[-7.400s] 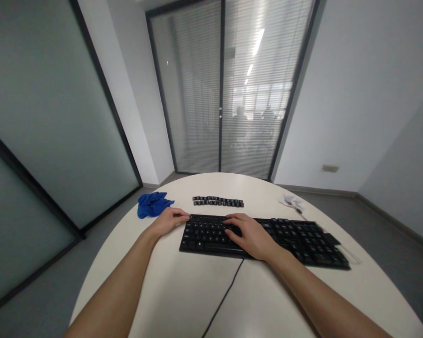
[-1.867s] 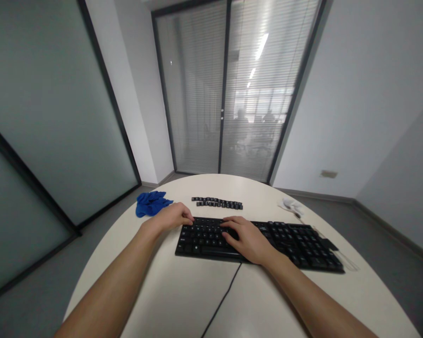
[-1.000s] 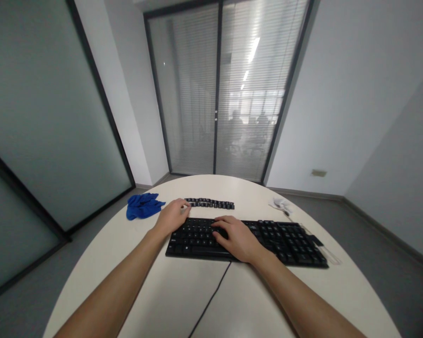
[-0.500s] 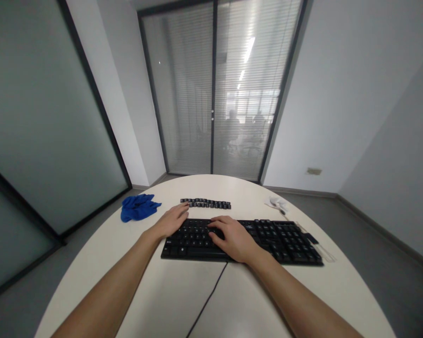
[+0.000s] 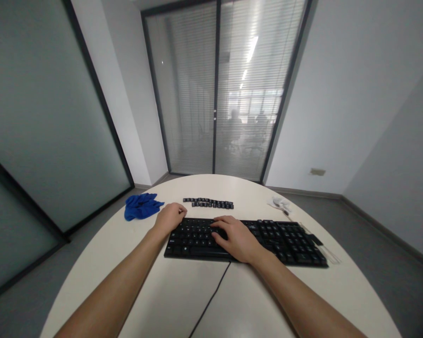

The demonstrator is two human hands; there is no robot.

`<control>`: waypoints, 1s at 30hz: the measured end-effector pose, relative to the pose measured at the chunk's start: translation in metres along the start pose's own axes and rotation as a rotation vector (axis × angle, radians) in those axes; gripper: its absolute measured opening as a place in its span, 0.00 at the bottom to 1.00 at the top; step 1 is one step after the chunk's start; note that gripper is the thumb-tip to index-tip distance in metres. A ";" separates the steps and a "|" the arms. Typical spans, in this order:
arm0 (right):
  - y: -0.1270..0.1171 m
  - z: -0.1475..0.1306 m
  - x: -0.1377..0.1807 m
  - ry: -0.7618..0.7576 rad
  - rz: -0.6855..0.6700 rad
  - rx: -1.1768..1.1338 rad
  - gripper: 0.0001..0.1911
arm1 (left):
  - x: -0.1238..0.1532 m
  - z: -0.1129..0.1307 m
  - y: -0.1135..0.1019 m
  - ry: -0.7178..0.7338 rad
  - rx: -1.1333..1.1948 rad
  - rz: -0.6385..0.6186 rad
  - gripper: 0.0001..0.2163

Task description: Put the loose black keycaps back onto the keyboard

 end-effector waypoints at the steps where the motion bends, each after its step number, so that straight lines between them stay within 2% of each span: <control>1: 0.000 -0.001 0.000 -0.003 -0.007 0.000 0.15 | 0.000 -0.002 0.000 -0.014 0.010 0.002 0.08; 4: 0.000 -0.002 0.000 -0.005 -0.015 0.001 0.15 | 0.002 -0.006 -0.005 -0.037 0.046 0.017 0.08; 8: -0.001 -0.001 0.000 0.000 -0.008 -0.001 0.15 | 0.001 -0.002 -0.022 -0.037 0.099 0.045 0.09; 12: 0.000 0.001 0.000 -0.004 -0.006 -0.001 0.15 | -0.002 0.012 -0.032 0.022 0.191 -0.015 0.10; 20: 0.000 0.000 0.000 0.000 -0.013 -0.010 0.15 | 0.008 0.027 -0.015 0.031 0.279 -0.251 0.11; 30: 0.000 0.002 0.000 -0.004 -0.001 -0.010 0.15 | 0.013 0.034 -0.015 0.030 0.311 -0.312 0.10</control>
Point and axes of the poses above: each hand's wrist, its own x-axis away from the middle knuckle, its own y-axis out of the palm, z = x × y, the point moved 8 cm from there along -x, towards the middle knuckle, and after that the axes turned 7 degrees about y, right-handed, at the moved point
